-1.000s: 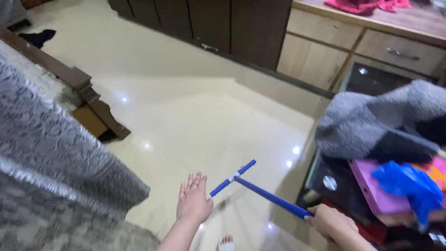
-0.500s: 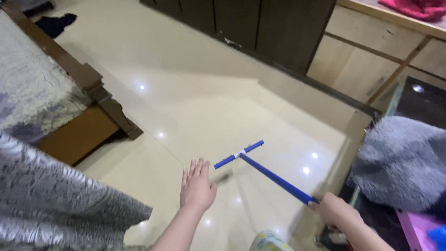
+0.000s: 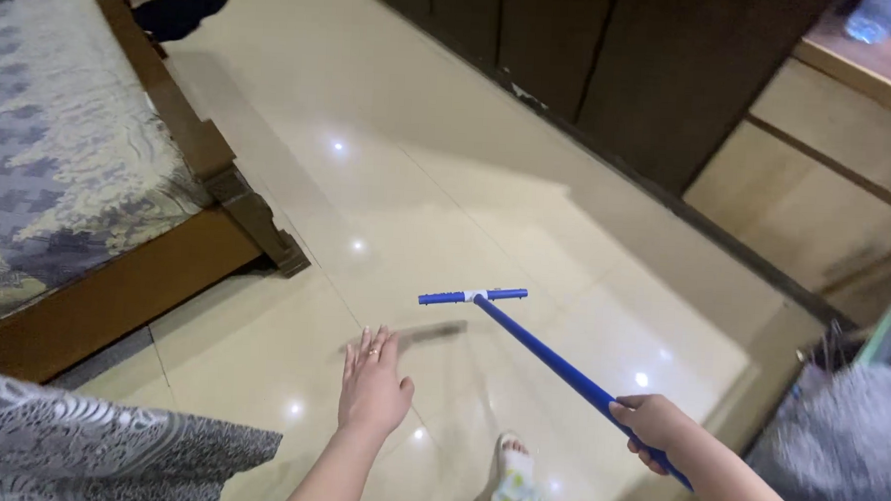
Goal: Mop the floor using a squeegee and a cloth.
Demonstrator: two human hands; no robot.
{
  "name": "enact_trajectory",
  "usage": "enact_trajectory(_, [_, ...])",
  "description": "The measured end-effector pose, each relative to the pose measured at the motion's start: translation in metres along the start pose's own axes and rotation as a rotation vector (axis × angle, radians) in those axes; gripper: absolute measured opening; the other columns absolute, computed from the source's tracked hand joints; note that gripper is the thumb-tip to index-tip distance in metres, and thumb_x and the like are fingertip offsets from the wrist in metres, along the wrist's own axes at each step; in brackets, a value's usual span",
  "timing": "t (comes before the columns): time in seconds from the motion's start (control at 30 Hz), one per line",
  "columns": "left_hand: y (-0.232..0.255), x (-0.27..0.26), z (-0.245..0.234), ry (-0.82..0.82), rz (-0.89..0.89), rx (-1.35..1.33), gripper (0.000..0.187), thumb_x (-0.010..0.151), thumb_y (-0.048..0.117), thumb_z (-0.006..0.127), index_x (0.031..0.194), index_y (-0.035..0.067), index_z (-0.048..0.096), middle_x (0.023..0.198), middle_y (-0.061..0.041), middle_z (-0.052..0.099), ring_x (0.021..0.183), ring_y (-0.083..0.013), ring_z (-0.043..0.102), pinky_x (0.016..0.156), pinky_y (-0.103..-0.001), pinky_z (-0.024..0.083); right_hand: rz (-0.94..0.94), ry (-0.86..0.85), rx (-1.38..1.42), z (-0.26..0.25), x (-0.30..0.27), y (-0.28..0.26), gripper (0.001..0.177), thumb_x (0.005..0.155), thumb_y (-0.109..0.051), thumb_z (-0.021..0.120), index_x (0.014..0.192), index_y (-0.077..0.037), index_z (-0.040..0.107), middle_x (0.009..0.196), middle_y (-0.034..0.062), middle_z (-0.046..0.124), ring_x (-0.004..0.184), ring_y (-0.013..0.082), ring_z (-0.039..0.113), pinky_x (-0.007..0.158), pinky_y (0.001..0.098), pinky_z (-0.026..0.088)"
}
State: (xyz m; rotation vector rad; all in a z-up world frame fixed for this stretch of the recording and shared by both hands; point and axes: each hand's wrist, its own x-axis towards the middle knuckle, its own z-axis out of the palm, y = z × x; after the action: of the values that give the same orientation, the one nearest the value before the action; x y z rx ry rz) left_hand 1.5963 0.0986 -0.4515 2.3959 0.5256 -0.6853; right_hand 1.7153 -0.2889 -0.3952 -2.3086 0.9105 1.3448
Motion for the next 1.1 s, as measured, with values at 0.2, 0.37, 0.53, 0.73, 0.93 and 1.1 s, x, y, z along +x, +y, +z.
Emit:
enact_trajectory(0.2, [0.030,0.054,-0.022,-0.012,-0.149,-0.026,0.075,0.093,0.027,0.066,0.157,0.020,0.028,0.170,0.002,0.020,0.159,-0.0177,0.009,0.131,-0.042,0.007,-0.047,-0.019,-0.113,-0.051,0.031,-0.080,0.048,0.101,-0.042,0.066,0.146,-0.024,0.064,0.066,0.0072,0.054,0.045,0.0157,0.046,0.041,0.0322,0.039])
enact_trajectory(0.37, [0.039,0.087,-0.027,0.022,-0.200,-0.035,0.076,0.093,0.027,0.066,0.157,0.019,0.026,0.169,0.000,0.019,0.158,-0.0179,0.009,0.130,-0.042,0.008,-0.043,-0.064,-0.172,-0.075,0.053,-0.131,0.047,0.102,-0.039,0.065,0.144,-0.018,0.064,0.067,0.0057,0.054,0.046,0.0136,0.047,0.042,0.0305,0.041])
enact_trajectory(0.53, [0.033,0.123,-0.037,0.040,-0.246,-0.043,0.076,0.093,0.027,0.066,0.157,0.018,0.027,0.169,0.000,0.019,0.158,-0.0185,0.009,0.130,-0.042,0.007,-0.034,-0.086,-0.221,-0.080,0.075,-0.182,0.045,0.103,-0.037,0.063,0.141,-0.013,0.066,0.066,0.0049,0.055,0.047,0.0123,0.047,0.042,0.0290,0.041])
enact_trajectory(0.73, [0.010,0.185,-0.046,0.059,-0.299,-0.062,0.074,0.092,0.029,0.066,0.155,0.019,0.029,0.169,0.000,0.020,0.158,-0.0183,0.009,0.130,-0.042,0.008,-0.055,-0.096,-0.243,-0.079,0.108,-0.252,0.041,0.103,-0.034,0.064,0.129,-0.003,0.072,0.065,0.0046,0.054,0.045,0.0124,0.046,0.040,0.0286,0.038])
enact_trajectory(0.93, [-0.022,0.262,-0.069,0.091,-0.322,-0.077,0.075,0.092,0.030,0.066,0.156,0.019,0.029,0.168,0.000,0.022,0.158,-0.0187,0.010,0.130,-0.042,0.008,-0.083,-0.084,-0.324,-0.069,0.147,-0.345,0.034,0.103,-0.034,0.064,0.121,-0.005,0.072,0.064,0.0050,0.054,0.045,0.0132,0.048,0.039,0.0298,0.039])
enact_trajectory(1.1, [-0.057,0.331,-0.112,0.040,-0.346,-0.062,0.076,0.093,0.029,0.066,0.157,0.018,0.027,0.169,0.001,0.020,0.158,-0.0183,0.008,0.130,-0.042,0.006,-0.126,-0.073,-0.372,-0.059,0.173,-0.439,0.040,0.104,-0.034,0.064,0.120,0.001,0.073,0.064,0.0055,0.055,0.044,0.0139,0.048,0.038,0.0311,0.039])
